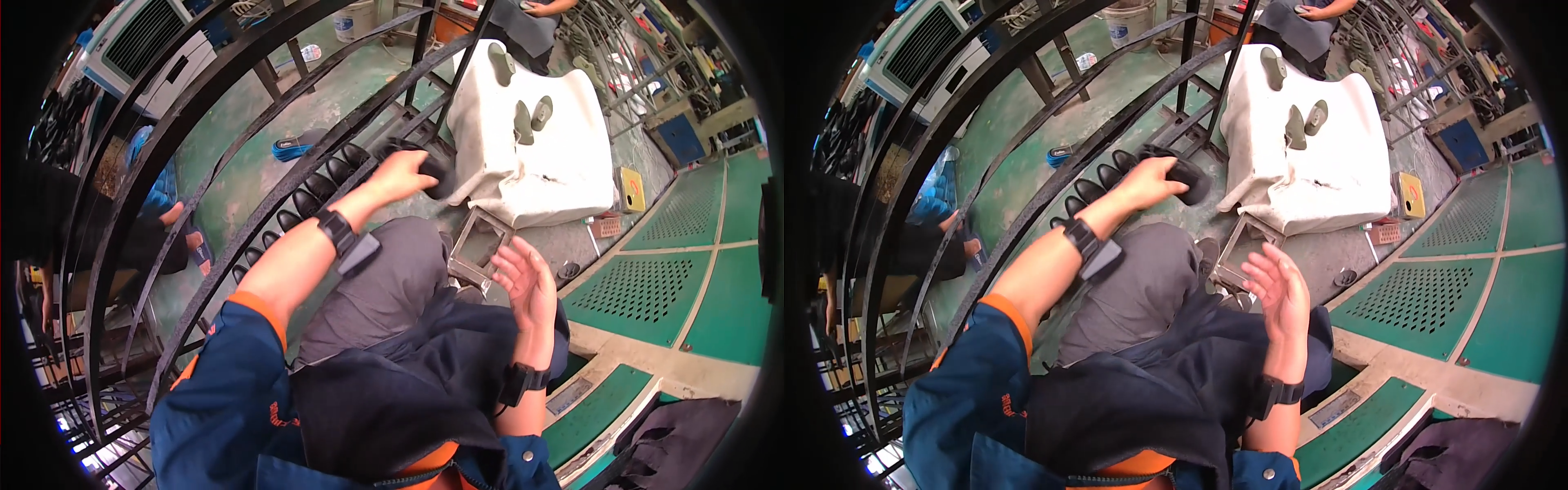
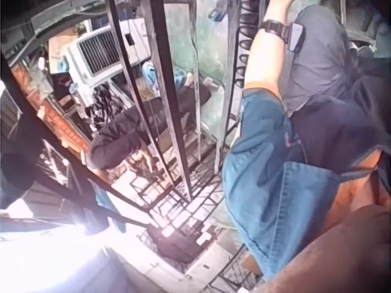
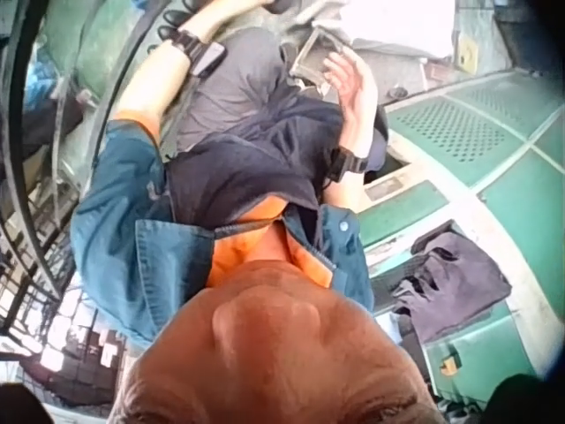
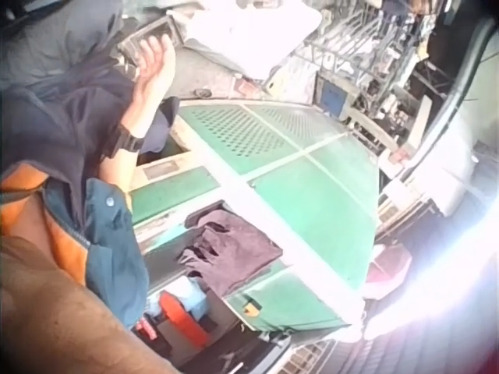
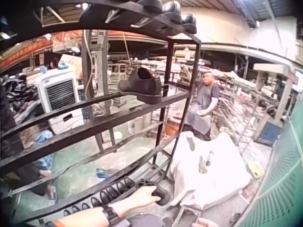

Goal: Inspecting, tying laces on, and placing shoes onto a production conveyor/rack assembly line.

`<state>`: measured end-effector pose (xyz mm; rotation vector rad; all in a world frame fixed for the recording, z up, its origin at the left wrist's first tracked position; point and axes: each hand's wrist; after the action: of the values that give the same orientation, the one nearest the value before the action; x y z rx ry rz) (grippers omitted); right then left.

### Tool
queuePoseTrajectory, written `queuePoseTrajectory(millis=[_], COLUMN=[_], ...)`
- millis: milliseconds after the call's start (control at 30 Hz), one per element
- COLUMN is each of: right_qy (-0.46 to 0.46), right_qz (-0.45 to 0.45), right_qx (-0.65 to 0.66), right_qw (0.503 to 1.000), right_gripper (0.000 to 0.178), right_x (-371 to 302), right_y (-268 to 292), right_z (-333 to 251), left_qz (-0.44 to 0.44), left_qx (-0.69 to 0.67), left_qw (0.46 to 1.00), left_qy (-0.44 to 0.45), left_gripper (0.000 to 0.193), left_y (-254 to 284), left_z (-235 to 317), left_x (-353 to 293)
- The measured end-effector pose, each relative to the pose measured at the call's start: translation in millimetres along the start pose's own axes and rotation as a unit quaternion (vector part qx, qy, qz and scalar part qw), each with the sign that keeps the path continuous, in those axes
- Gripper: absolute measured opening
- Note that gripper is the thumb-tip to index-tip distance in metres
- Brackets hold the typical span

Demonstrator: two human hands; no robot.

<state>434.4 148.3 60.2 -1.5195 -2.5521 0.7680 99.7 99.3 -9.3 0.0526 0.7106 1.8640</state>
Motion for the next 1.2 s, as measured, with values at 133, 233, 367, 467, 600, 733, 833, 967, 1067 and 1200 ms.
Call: queuePoseTrajectory(millis=[133,233,367,467,600,733,833,967,1067,1200], right_qy=[-0.003,-0.006,0.014,0.062,0.071,0.113,0.156,0.277,0.375,0.204], right_qz=[-0.006,-0.012,-0.046,-0.105,-0.193,-0.247,-0.061,0.274,0.537,0.721], right_qx=[-0.011,-0.027,-0.025,-0.119,-0.245,-0.354,-0.379,-0.394,-0.351,-0.501], right_qw=[1.0,1.0,0.999,0.985,0.947,0.895,0.91,0.832,0.669,0.433], right_gripper=[0.046,0.046,0.045,0.039,0.039,0.039,0.037,0.033,0.03,0.056], right_x=[-5.7,-2.3,-4.5,-4.4,-4.9,-38.5,-132.5,-287.2,-393.2,-531.5], right_y=[4.8,3.2,-23.2,-28.3,-17.8,14.1,92.8,207.3,314.4,430.8], right_z=[-1.4,1.7,-12.4,-58.9,-139.0,-217.1,-285.4,-331.7,-336.7,-325.1], left_qz=[0.132,-0.009,-0.017,-0.017,-0.08,-0.092,-0.088,-0.079,-0.069,-0.025], left_qx=[0.295,0.259,0.198,0.034,-0.081,-0.021,0.152,0.161,0.134,0.207], left_qw=[0.944,0.938,0.971,0.999,0.992,0.996,0.976,0.974,0.98,0.972], left_qy=[0.072,0.229,0.133,0.022,-0.046,0.0,-0.126,-0.137,-0.131,-0.108], left_gripper=[0.037,0.047,0.044,0.038,0.033,0.033,0.03,0.031,0.03,0.032], left_y=[27.1,20.9,10.9,3.7,5.2,20.3,-15.4,-27.4,-18.0,-38.6], left_z=[-108.1,-144.2,-140.2,-58.6,49.5,29.1,24.3,38.8,23.5,113.6], left_x=[35.5,12.5,-33.2,-48.1,-71.8,-75.1,-60.7,-47.7,-42.5,-111.2])
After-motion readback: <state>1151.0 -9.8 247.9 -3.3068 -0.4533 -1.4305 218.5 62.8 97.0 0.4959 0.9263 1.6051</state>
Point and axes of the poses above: each hand's wrist, its own x-axis towards the middle knuckle, its own y-axis out of the back of the hand, z = x × y, and after that the axes turned 15 degrees about y, right-handed
